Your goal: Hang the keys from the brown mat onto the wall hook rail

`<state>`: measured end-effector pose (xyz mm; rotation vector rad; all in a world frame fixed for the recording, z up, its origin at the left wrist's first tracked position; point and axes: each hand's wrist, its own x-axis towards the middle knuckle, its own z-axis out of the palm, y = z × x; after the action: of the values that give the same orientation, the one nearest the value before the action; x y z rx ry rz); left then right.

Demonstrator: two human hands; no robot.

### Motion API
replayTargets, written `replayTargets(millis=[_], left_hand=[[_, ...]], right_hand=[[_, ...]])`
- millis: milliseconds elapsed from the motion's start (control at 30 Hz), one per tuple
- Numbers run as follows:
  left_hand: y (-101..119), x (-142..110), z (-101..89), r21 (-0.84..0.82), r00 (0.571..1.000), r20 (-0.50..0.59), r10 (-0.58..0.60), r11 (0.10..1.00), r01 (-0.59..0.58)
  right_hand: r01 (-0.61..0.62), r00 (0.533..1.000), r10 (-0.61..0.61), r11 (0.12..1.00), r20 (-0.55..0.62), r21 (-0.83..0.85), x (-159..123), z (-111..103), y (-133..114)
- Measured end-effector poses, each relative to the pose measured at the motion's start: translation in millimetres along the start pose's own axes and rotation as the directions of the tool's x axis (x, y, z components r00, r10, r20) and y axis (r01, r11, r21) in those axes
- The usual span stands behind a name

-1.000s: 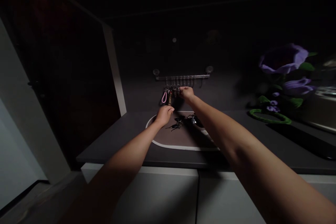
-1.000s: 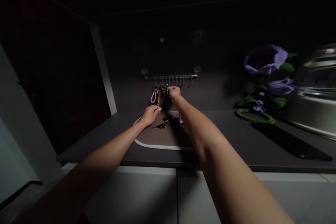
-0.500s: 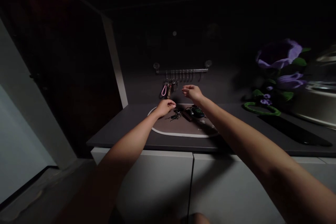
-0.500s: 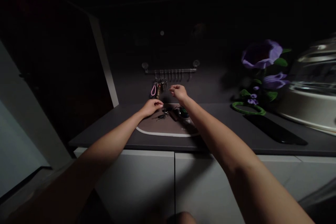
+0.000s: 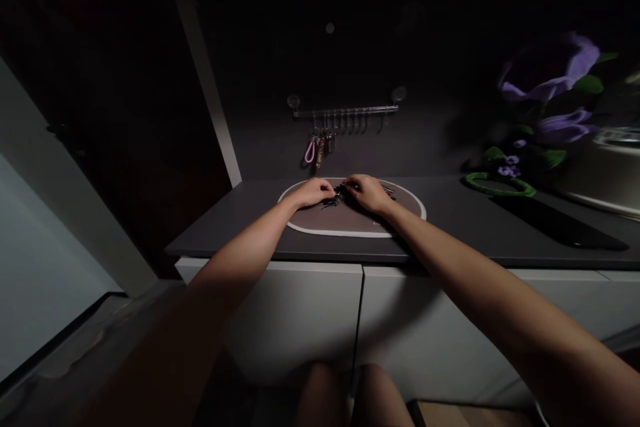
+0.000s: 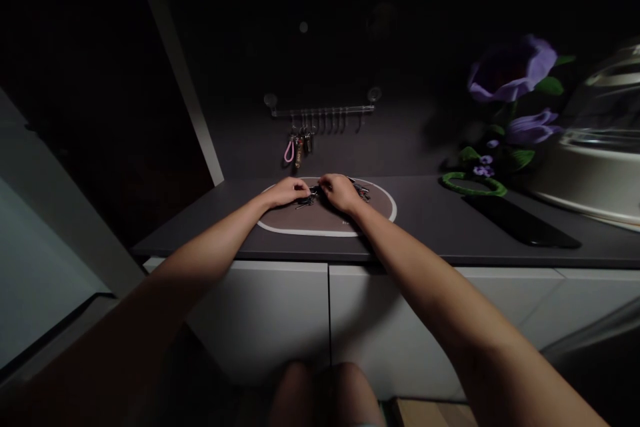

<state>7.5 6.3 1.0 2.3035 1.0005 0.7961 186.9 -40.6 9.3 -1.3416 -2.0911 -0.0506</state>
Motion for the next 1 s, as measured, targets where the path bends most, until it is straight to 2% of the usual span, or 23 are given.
replayTargets(millis=[100,167,267,333,400,567,867,1000], left_hand=[[-0.2,1.6,0.8,0.022,1.000,-0.005,-0.002,1.000,0.002],[-1.2,3.7,1.4,0.049,0.999,-0.052,-0.012,0.999,0.015],[-4.9,8.7,2.9,0.149,0.991,-0.136,-0.016,0.988,0.037],[-8.7,12.8,4.2,0.233,0.988,-0.156,0.019,0.972,0.018],[-12.4,17.0,5.6,0.302,0.987,-0.143,0.067,0.953,-0.021],[-18.3,24.7,7.4,0.409,0.990,-0.006,0.143,0.903,-0.128],[-16.9,24.0,5.1,0.362,0.987,-0.020,0.158,0.922,-0.140],[-15.8,21.8,0.7,0.308,0.994,-0.017,0.107,0.947,-0.097]], right_hand=[[0.006,1.000,-0.005,0.999,0.012,-0.040,1.8,0.6,0.3],[-0.006,1.000,0.006,0.999,0.005,-0.054,3.3,1.8,0.7],[-0.021,1.000,0.021,0.997,-0.001,-0.073,5.4,4.3,1.4],[-0.027,1.000,0.027,0.996,0.001,-0.089,6.7,6.0,2.0],[-0.030,0.999,0.031,0.994,0.005,-0.108,7.8,7.7,2.9],[-0.037,0.999,0.038,0.991,0.005,-0.132,9.2,10.2,4.1],[-0.045,0.999,0.045,0.991,-0.001,-0.125,9.0,9.6,2.0],[-0.054,0.999,0.055,0.992,-0.001,-0.114,8.9,9.3,1.7]])
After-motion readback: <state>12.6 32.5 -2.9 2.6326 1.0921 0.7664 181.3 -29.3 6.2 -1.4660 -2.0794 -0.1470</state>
